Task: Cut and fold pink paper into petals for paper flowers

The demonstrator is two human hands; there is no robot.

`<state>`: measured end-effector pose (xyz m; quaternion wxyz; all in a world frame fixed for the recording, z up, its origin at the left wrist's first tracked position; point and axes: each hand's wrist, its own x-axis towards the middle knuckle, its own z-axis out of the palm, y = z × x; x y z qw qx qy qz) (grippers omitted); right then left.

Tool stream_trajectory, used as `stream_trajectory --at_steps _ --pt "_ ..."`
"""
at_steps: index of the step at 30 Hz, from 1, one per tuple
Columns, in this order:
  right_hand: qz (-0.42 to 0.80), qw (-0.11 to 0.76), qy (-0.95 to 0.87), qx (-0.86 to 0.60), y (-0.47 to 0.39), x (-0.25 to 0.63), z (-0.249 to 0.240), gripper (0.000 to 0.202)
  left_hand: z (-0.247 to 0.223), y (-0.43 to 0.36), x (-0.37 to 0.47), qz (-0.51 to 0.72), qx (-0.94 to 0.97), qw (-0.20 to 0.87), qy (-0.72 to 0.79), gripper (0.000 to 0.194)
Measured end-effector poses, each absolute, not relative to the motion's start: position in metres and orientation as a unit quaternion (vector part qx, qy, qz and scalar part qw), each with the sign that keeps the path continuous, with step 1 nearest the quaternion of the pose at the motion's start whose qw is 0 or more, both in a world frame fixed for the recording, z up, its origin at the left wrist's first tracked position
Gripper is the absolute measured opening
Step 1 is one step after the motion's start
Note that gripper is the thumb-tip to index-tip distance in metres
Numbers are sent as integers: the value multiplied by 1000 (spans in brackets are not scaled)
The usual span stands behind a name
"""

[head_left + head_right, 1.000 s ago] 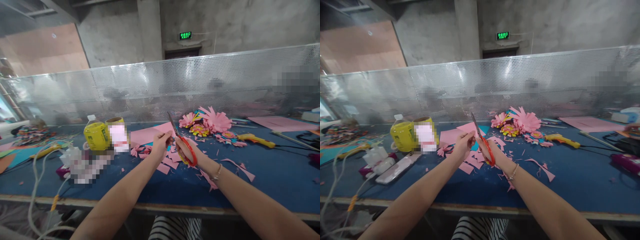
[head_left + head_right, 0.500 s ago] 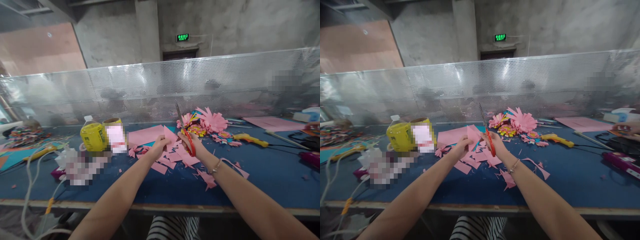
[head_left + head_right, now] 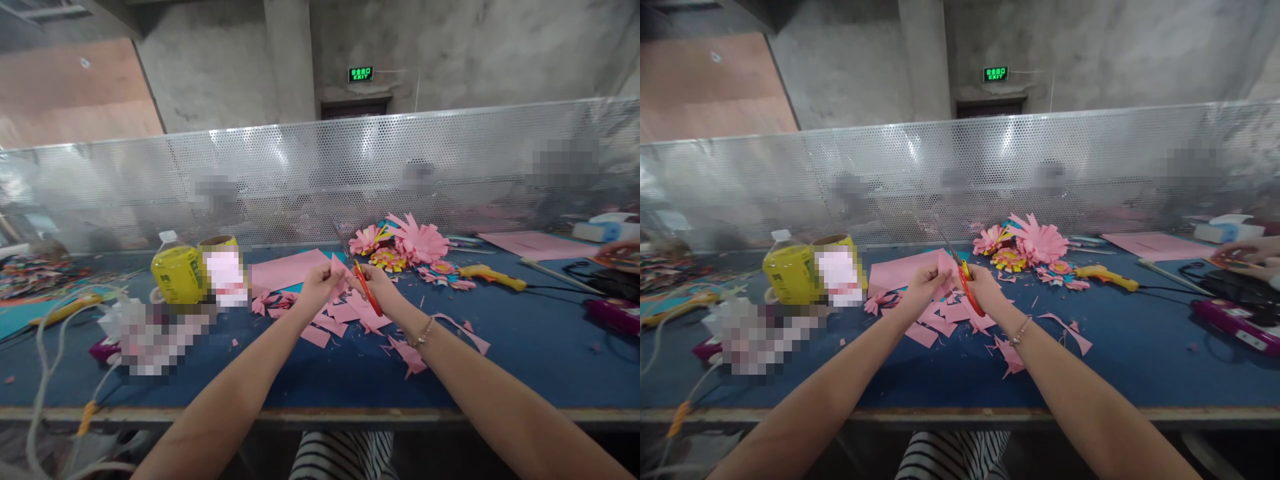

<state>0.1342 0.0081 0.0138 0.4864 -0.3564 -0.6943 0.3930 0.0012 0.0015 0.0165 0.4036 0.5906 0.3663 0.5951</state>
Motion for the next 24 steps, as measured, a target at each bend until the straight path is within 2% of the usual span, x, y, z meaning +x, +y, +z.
stream_trajectory --at_steps 3,8,14,20,24 --pt "407 486 -694 -341 14 136 11 27 17 -1 0 565 647 356 368 22" --pt "444 450 -682 -368 18 140 13 34 22 1 -8 642 614 253 383 22" --pt "492 382 -658 -423 19 142 19 34 30 1 -19 673 603 115 413 22" --pt "576 307 -617 -439 12 137 21 27 34 -4 -21 697 573 82 423 24" --pt "536 319 -671 -401 1 138 24 29 35 -3 -21 690 587 124 404 12"
